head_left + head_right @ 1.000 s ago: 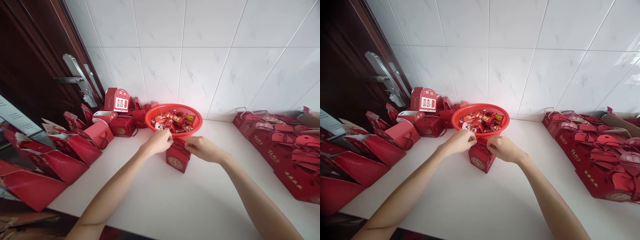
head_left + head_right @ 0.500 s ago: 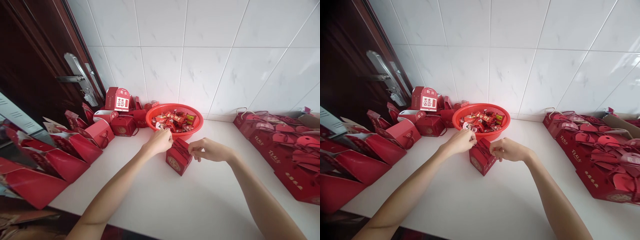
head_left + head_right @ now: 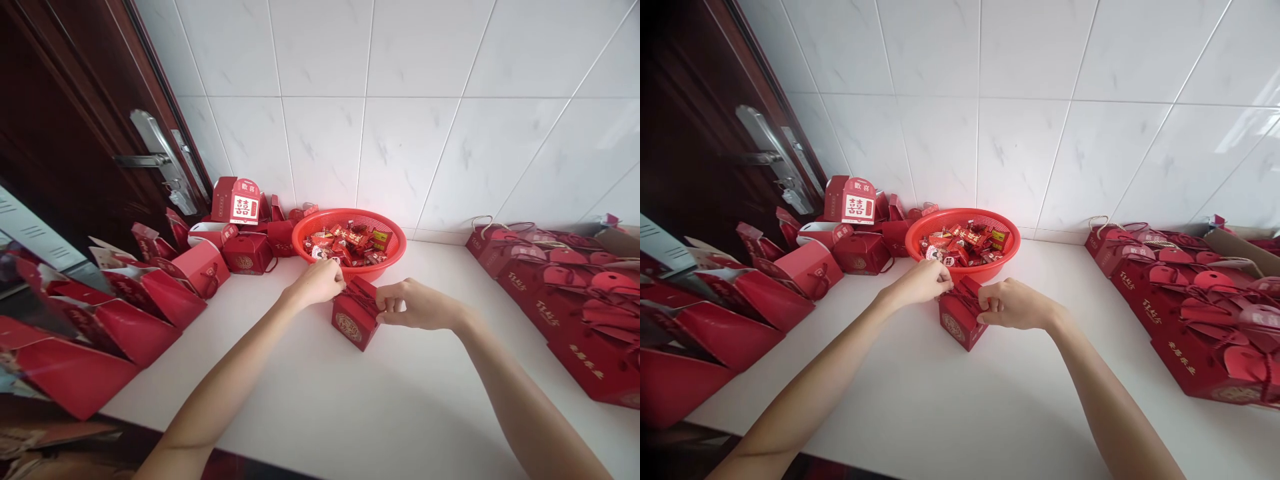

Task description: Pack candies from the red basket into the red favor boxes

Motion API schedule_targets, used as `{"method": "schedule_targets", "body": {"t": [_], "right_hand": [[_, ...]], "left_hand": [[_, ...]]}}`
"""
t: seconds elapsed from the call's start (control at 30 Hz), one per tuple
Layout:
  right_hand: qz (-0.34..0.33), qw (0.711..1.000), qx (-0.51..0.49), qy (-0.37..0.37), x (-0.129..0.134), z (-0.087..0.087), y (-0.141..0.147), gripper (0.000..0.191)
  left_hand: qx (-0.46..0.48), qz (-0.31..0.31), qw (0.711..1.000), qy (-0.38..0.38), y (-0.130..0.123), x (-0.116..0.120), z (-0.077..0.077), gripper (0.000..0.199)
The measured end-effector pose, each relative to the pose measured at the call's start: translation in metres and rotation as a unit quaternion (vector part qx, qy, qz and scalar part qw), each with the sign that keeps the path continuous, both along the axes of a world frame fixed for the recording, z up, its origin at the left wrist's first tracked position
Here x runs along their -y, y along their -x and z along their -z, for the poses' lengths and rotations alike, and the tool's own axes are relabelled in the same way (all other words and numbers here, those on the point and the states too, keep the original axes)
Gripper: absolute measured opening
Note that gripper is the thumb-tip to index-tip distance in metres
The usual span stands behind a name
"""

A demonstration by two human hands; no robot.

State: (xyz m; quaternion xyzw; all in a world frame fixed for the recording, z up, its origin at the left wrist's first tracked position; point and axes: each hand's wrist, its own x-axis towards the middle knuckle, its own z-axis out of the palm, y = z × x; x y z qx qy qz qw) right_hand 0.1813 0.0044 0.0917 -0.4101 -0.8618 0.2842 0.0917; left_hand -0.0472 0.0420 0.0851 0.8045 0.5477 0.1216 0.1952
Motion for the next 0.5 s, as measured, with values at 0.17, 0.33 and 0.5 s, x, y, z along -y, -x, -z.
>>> {"method": "schedule_targets", "body": {"t": [0.17, 0.33, 0.5], "right_hand": [[-0.004, 0.998, -0.045, -0.035, 0.014, 0.008, -0.012, 0.006], [0.032, 0.992, -0.062, -0.102, 0.031, 0.025, -0.022, 0.025], [0.042, 0.982, -0.092, -0.162, 0.042, 0.045, -0.021, 0.03]], "left_hand": [[0.15, -0.003, 0.982, 0.119, 0.01, -0.007, 0.009, 0.016], [0.252, -0.015, 0.95, 0.182, 0.013, -0.008, 0.017, 0.014], [0.313, -0.046, 0.913, 0.257, 0.019, -0.004, 0.023, 0.021]]}}
